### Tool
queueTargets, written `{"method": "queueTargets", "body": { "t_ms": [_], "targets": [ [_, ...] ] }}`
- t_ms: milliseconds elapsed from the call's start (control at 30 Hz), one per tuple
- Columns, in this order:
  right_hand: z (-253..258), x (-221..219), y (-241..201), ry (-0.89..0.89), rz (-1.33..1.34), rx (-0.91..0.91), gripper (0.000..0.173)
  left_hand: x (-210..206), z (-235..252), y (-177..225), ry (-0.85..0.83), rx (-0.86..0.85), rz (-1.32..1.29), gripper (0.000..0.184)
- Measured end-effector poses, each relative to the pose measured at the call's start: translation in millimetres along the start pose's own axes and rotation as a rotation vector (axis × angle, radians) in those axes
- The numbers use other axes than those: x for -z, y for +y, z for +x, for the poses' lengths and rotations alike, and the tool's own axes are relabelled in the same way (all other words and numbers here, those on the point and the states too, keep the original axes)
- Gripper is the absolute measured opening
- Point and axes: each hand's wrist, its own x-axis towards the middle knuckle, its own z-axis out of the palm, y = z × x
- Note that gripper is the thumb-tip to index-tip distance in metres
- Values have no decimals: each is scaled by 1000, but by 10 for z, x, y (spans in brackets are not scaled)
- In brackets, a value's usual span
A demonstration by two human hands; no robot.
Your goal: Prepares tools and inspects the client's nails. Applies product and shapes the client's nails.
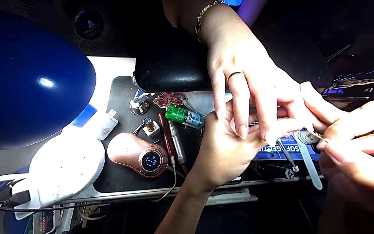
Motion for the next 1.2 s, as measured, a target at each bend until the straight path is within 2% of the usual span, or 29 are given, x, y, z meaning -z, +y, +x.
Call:
{"method": "queueTargets", "body": {
  "t_ms": [667,833,933,1067,1200],
  "targets": [
    [52,-25,62,31,170,-2,14,74,-24,-24,-6,48,-51,41],
    [-79,382,83,89,-28,-110,12,156,-32,-88,-17,86,11,38],
    [-266,586,72,29,-141,-242,13,213,-46,-111,15,135,60,29],
    [-551,698,120,-54,-241,-392,11,259,-26,-200,27,132,-24,18],
    [-656,639,169,-23,-314,-533,7,248,2,-248,101,124,-54,20]
  ]
}}
